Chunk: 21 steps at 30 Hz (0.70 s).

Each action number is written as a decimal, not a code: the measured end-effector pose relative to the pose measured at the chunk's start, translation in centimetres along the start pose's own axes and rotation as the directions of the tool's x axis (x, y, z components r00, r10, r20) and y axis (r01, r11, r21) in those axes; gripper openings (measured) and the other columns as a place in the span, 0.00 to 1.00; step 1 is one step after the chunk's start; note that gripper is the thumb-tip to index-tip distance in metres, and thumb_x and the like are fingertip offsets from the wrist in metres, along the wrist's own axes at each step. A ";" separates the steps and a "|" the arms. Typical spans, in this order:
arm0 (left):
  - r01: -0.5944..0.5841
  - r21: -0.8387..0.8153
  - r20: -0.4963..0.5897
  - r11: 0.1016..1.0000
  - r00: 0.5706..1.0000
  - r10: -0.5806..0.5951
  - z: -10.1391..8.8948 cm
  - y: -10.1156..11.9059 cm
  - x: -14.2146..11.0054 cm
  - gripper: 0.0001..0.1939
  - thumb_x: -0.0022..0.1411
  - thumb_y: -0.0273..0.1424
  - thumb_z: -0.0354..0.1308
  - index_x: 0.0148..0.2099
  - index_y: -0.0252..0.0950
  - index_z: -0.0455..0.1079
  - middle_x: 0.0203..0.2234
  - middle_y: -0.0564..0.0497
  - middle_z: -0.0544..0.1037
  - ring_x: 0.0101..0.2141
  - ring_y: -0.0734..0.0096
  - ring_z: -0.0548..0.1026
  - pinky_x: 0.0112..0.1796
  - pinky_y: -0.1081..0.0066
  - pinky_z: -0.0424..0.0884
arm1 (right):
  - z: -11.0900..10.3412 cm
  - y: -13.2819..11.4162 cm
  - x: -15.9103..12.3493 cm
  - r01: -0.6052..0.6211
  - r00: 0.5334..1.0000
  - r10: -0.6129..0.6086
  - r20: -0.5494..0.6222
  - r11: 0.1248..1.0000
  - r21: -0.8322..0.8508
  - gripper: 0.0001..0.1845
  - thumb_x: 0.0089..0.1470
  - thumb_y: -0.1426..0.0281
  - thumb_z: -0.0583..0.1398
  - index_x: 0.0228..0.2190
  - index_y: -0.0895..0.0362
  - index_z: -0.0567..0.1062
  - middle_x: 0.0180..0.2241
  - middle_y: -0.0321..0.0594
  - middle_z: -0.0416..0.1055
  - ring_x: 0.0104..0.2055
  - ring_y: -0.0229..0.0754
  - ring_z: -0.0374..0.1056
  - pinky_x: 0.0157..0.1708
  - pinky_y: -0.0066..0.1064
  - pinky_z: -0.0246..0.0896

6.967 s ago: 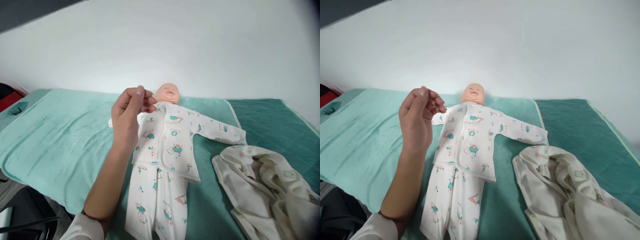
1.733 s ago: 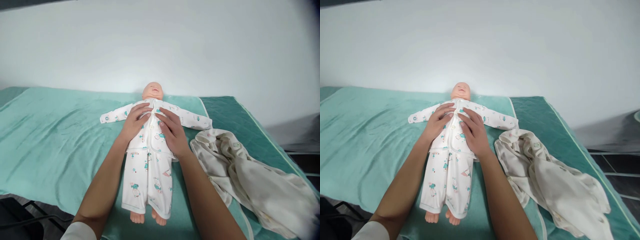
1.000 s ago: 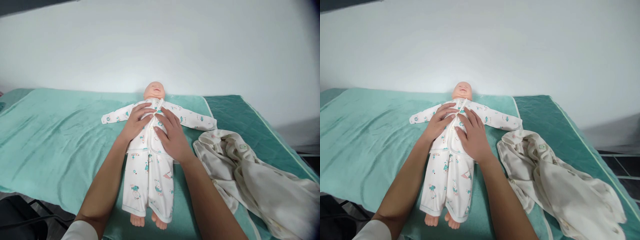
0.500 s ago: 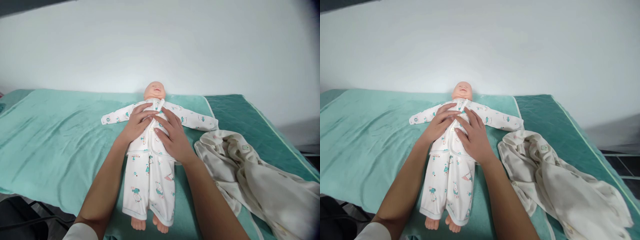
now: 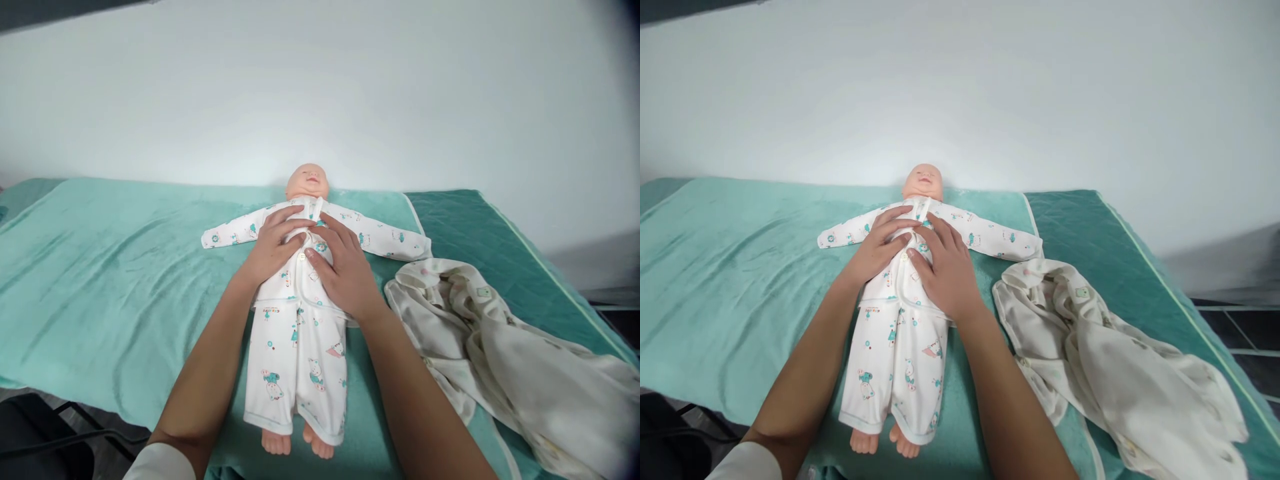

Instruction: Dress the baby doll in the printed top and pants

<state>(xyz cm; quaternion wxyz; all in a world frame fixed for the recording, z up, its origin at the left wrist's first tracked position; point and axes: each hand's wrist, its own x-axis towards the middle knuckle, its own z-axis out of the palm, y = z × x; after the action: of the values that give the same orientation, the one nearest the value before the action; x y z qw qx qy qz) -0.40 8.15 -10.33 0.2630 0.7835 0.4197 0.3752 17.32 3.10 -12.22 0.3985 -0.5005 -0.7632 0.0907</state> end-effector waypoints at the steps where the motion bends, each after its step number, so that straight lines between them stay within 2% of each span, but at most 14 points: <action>1: -0.001 -0.003 -0.001 1.000 1.000 0.001 0.0 0.0 0.0 0.15 0.68 0.32 0.55 0.54 0.46 0.77 0.64 0.51 0.69 0.67 0.60 0.61 0.68 0.55 0.55 | 0.0 0.0 0.0 0.002 1.000 -0.002 -0.011 1.000 0.014 0.20 0.69 0.58 0.52 0.59 0.48 0.67 0.68 0.44 0.58 0.70 0.53 0.53 0.68 0.56 0.52; 12: -0.006 -0.024 -0.020 1.000 1.000 0.006 0.0 0.0 -0.1 0.15 0.68 0.32 0.55 0.54 0.46 0.75 0.64 0.51 0.70 0.67 0.63 0.62 0.68 0.56 0.55 | -0.1 -0.1 -0.2 0.000 1.000 0.000 -0.014 0.999 0.050 0.16 0.69 0.60 0.54 0.55 0.50 0.69 0.68 0.44 0.59 0.71 0.51 0.53 0.68 0.54 0.51; 18: 0.009 -0.107 -0.047 0.994 0.999 -0.014 0.1 0.0 -0.2 0.10 0.66 0.33 0.59 0.50 0.44 0.74 0.63 0.49 0.71 0.67 0.60 0.62 0.67 0.54 0.56 | 0.0 0.0 -0.1 -0.012 1.000 0.012 0.015 1.000 0.015 0.22 0.69 0.60 0.52 0.61 0.47 0.65 0.69 0.43 0.56 0.71 0.53 0.52 0.68 0.56 0.50; 21: -0.005 -0.126 -0.053 0.992 0.999 -0.001 0.2 -0.1 -0.2 0.10 0.66 0.33 0.60 0.49 0.43 0.73 0.62 0.48 0.71 0.67 0.60 0.63 0.67 0.54 0.55 | 0.0 0.1 0.0 -0.031 0.999 0.031 0.027 1.000 0.000 0.22 0.68 0.60 0.53 0.61 0.47 0.66 0.69 0.43 0.56 0.70 0.55 0.52 0.67 0.57 0.52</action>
<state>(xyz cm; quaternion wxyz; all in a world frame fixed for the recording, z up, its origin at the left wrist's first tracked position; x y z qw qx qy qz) -0.35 8.02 -10.56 0.3006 0.7556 0.4011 0.4217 17.39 3.12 -12.22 0.3867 -0.5109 -0.7608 0.1037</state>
